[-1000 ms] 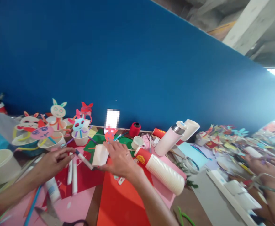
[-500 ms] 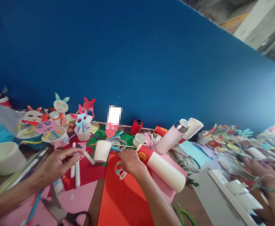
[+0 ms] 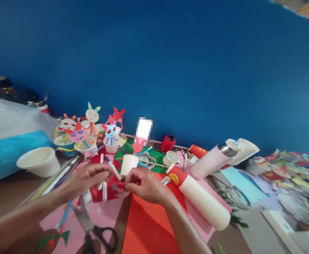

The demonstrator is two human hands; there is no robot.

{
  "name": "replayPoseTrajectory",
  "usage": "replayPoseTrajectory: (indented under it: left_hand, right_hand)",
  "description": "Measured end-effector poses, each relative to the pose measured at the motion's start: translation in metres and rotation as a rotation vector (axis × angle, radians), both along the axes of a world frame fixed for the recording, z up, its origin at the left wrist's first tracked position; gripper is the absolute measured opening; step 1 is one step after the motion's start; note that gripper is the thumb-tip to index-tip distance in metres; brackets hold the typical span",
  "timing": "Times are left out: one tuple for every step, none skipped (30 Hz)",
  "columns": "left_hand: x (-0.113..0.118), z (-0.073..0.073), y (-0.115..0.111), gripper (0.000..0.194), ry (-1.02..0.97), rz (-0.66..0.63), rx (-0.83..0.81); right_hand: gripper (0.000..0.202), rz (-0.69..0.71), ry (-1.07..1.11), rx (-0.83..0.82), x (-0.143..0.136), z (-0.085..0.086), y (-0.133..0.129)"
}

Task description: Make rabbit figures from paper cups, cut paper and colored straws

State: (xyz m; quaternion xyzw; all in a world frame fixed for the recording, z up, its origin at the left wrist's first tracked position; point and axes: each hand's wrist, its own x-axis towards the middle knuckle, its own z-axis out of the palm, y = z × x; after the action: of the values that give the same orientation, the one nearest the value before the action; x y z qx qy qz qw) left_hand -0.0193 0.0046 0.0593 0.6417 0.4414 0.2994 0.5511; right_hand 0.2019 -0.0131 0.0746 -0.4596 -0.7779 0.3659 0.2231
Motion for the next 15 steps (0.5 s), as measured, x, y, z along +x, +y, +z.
replayPoseTrajectory:
  left_hand:
    - [-0.001,0.002,0.0,0.023,-0.03,-0.015,-0.036]
    - [-0.002,0.004,0.0,0.025,-0.067,-0.028,-0.065]
    - [-0.002,0.006,-0.001,0.027,-0.104,-0.04,-0.088]
    - [-0.002,0.007,-0.001,0.028,-0.136,-0.053,-0.111]
    - [-0.002,0.007,-0.001,0.028,-0.157,-0.065,-0.13]
    - [-0.002,0.006,-0.002,0.026,-0.163,-0.081,-0.145]
    - [-0.002,0.005,-0.002,0.022,-0.159,-0.088,-0.153]
    - [-0.001,0.003,-0.001,0.017,-0.148,-0.089,-0.158]
    - [-0.001,0.001,-0.001,0.013,-0.134,-0.09,-0.162]
    - [-0.001,-0.001,-0.001,0.01,-0.121,-0.086,-0.163]
    - [-0.001,-0.003,0.0,0.008,-0.11,-0.082,-0.165]
    - [-0.001,-0.004,0.0,0.008,-0.103,-0.077,-0.166]
    - [-0.001,-0.005,0.001,0.008,-0.095,-0.079,-0.166]
    - [0.0,-0.005,0.001,0.008,-0.083,-0.09,-0.168]
    - [0.0,-0.005,0.001,0.008,-0.069,-0.099,-0.165]
  right_hand:
    - [0.002,-0.014,0.093,-0.04,-0.009,-0.006,0.0]
    - [0.001,-0.018,0.178,-0.103,-0.018,-0.014,0.001]
    - [0.002,-0.027,0.262,-0.176,-0.025,-0.021,0.002]
    - [0.002,-0.048,0.337,-0.229,-0.031,-0.027,0.003]
    - [0.002,-0.067,0.39,-0.267,-0.035,-0.032,0.004]
    - [0.002,-0.089,0.427,-0.285,-0.037,-0.036,0.005]
    - [0.001,-0.108,0.447,-0.285,-0.039,-0.038,0.005]
    - [0.002,-0.122,0.455,-0.278,-0.04,-0.04,0.005]
    - [0.002,-0.132,0.457,-0.27,-0.04,-0.041,0.004]
    - [0.002,-0.135,0.458,-0.267,-0.041,-0.041,0.004]
    - [0.003,-0.137,0.464,-0.271,-0.042,-0.041,0.003]
    - [0.003,-0.138,0.475,-0.279,-0.043,-0.042,0.002]
    - [0.004,-0.141,0.49,-0.287,-0.044,-0.042,0.002]
    - [0.005,-0.145,0.504,-0.293,-0.045,-0.042,0.001]
    - [0.006,-0.148,0.516,-0.293,-0.046,-0.042,0.001]
